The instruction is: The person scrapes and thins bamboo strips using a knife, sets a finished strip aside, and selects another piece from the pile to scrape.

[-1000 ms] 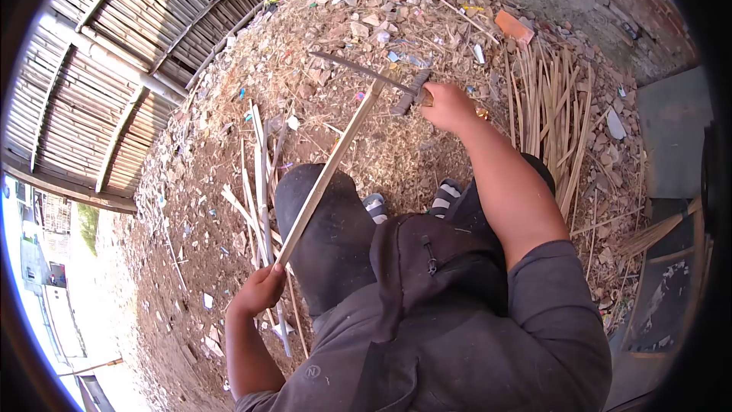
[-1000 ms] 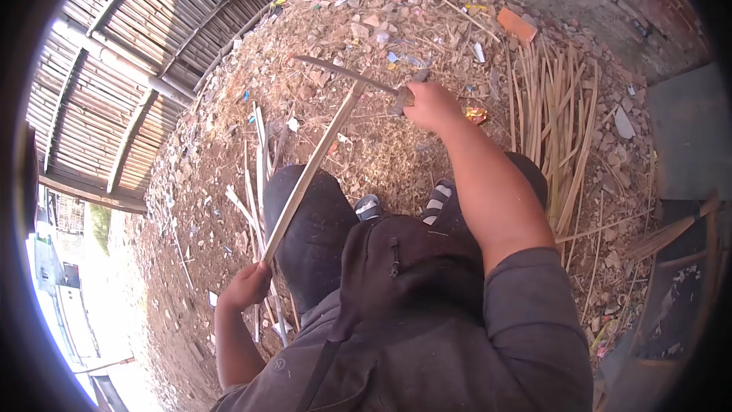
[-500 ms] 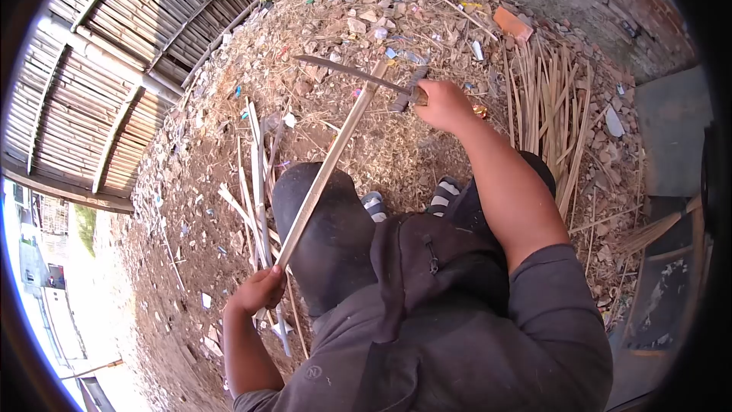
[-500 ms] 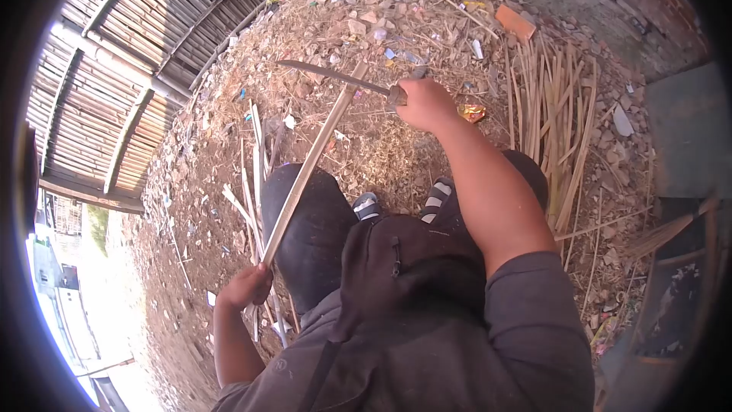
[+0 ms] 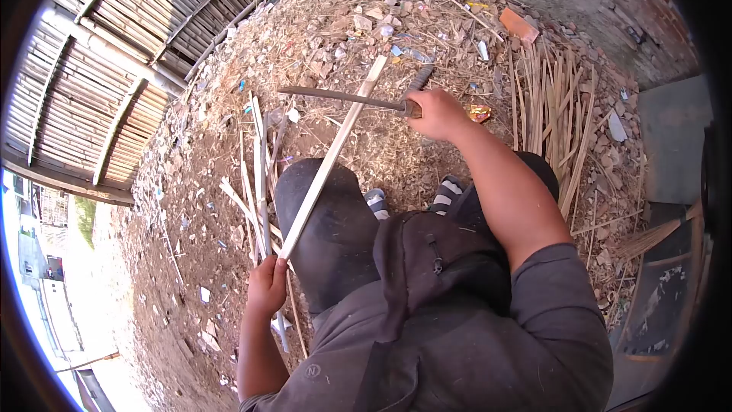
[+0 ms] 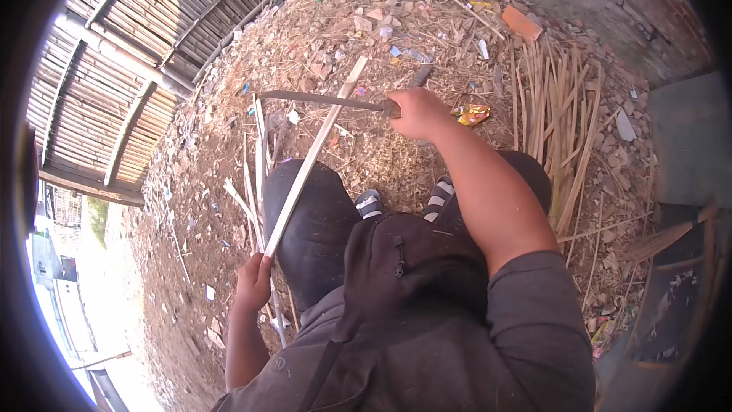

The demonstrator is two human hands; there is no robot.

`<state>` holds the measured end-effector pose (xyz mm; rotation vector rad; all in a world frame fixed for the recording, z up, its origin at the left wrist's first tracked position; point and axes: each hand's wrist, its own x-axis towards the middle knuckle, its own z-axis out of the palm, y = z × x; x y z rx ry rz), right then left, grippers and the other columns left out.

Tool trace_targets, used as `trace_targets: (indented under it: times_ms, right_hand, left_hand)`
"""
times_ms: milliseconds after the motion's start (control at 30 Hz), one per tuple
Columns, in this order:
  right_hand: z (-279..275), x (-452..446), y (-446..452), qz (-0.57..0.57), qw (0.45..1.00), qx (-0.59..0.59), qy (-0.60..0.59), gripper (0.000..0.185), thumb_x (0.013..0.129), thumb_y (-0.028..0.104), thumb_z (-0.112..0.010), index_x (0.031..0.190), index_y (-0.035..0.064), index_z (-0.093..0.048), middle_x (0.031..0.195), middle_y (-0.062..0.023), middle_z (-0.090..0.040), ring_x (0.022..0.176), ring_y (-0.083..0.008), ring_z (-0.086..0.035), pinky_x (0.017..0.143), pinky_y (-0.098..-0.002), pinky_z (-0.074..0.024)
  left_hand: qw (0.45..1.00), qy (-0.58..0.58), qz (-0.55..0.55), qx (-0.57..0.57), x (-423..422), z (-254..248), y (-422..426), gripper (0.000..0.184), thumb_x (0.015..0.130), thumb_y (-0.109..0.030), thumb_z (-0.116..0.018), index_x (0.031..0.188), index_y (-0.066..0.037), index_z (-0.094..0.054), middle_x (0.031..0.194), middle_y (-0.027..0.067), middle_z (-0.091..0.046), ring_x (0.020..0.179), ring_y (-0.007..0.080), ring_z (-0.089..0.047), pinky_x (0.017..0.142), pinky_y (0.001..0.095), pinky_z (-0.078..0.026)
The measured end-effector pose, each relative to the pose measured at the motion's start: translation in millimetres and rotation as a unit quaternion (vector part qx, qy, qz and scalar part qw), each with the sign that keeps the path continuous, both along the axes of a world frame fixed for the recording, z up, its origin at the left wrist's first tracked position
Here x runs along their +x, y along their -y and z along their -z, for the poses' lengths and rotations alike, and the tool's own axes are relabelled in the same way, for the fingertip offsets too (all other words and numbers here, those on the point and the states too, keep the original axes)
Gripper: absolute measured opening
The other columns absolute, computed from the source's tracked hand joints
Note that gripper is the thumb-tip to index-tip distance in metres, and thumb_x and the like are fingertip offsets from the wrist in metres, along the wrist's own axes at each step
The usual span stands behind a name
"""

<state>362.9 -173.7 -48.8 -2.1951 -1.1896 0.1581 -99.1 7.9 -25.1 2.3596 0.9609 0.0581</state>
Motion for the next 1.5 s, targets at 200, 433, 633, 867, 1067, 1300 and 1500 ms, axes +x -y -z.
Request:
trace_targets:
  times_ms: [200, 433, 633, 867, 1067, 1300, 1500]
  right_hand:
    - [3, -1, -3, -0.008, 0.999, 0.004, 0.043, 0.026, 0.077, 0.023, -0.073, 0.101, 0.0127, -0.070, 0.085, -0.0147, -0.072, 0.083, -0.0376, -0.070, 0.073, -0.0494, -0.0550]
    - [3, -14, -7, -0.056, 0.997, -0.021, 0.043, 0.027, 0.075, 0.025, -0.075, 0.098, 0.0120, -0.068, 0.083, -0.0143, -0.071, 0.082, -0.0396, -0.069, 0.072, -0.0513, -0.0545]
    - [-25, -30, -11, -0.086, 0.986, -0.120, 0.072, 0.032, 0.076, 0.022, -0.071, 0.106, 0.0114, -0.070, 0.085, -0.0178, -0.071, 0.083, -0.0407, -0.069, 0.076, -0.0504, -0.0558]
    - [5, 5, -9, 0.038, 0.997, -0.040, -0.051, 0.029, 0.079, 0.020, -0.070, 0.103, 0.0055, -0.070, 0.091, -0.0207, -0.072, 0.088, -0.0411, -0.070, 0.079, -0.0494, -0.0557]
    - [-8, -22, -11, -0.087, 0.988, -0.121, 0.031, 0.029, 0.078, 0.022, -0.070, 0.103, 0.0073, -0.070, 0.089, -0.0204, -0.071, 0.084, -0.0390, -0.070, 0.075, -0.0492, -0.0545]
    - [7, 6, -4, 0.049, 0.993, -0.079, -0.077, 0.035, 0.077, 0.023, -0.071, 0.109, 0.0079, -0.071, 0.096, -0.0216, -0.072, 0.095, -0.0401, -0.070, 0.084, -0.0476, -0.0560]
    - [17, 10, -3, -0.002, 0.991, -0.098, -0.088, 0.033, 0.077, 0.022, -0.069, 0.108, 0.0092, -0.071, 0.094, -0.0208, -0.073, 0.092, -0.0405, -0.070, 0.083, -0.0486, -0.0563]
  left_hand:
    - [1.000, 0.010, -0.022, 0.008, 15, -19, 13, 0.037, 0.099, -0.036, -0.064, 0.101, 0.001, -0.064, 0.072, 0.0190, -0.066, 0.068, 0.0339, -0.068, 0.064, 0.0436, -0.051]
    - [0.999, -0.028, 0.036, 0.013, 24, -12, 2, 0.042, 0.102, -0.039, -0.059, 0.090, 0.002, -0.058, 0.071, 0.0227, -0.062, 0.069, 0.0414, -0.064, 0.065, 0.0479, -0.048]
    - [0.998, -0.037, 0.033, -0.026, 34, -26, 2, 0.046, 0.105, -0.040, -0.054, 0.085, 0.001, -0.053, 0.072, 0.0246, -0.060, 0.070, 0.0431, -0.062, 0.065, 0.0499, -0.046]
    - [0.998, -0.045, 0.035, -0.021, 38, -25, 4, 0.045, 0.106, -0.040, -0.053, 0.085, 0.000, -0.054, 0.071, 0.0236, -0.061, 0.070, 0.0448, -0.062, 0.064, 0.0500, -0.047]
    - [0.998, -0.032, 0.046, -0.002, 40, -16, 3, 0.043, 0.105, -0.039, -0.055, 0.085, 0.000, -0.054, 0.069, 0.0248, -0.061, 0.070, 0.0476, -0.063, 0.063, 0.0526, -0.046]
    - [0.995, -0.066, 0.039, 0.059, 40, -26, 10, 0.038, 0.101, -0.036, -0.061, 0.087, -0.001, -0.054, 0.072, 0.0269, -0.064, 0.074, 0.0503, -0.064, 0.064, 0.0557, -0.048]
    - [0.997, -0.051, 0.046, 0.040, 37, -12, 8, 0.038, 0.101, -0.036, -0.061, 0.088, -0.001, -0.055, 0.073, 0.0272, -0.065, 0.074, 0.0501, -0.065, 0.064, 0.0546, -0.049]
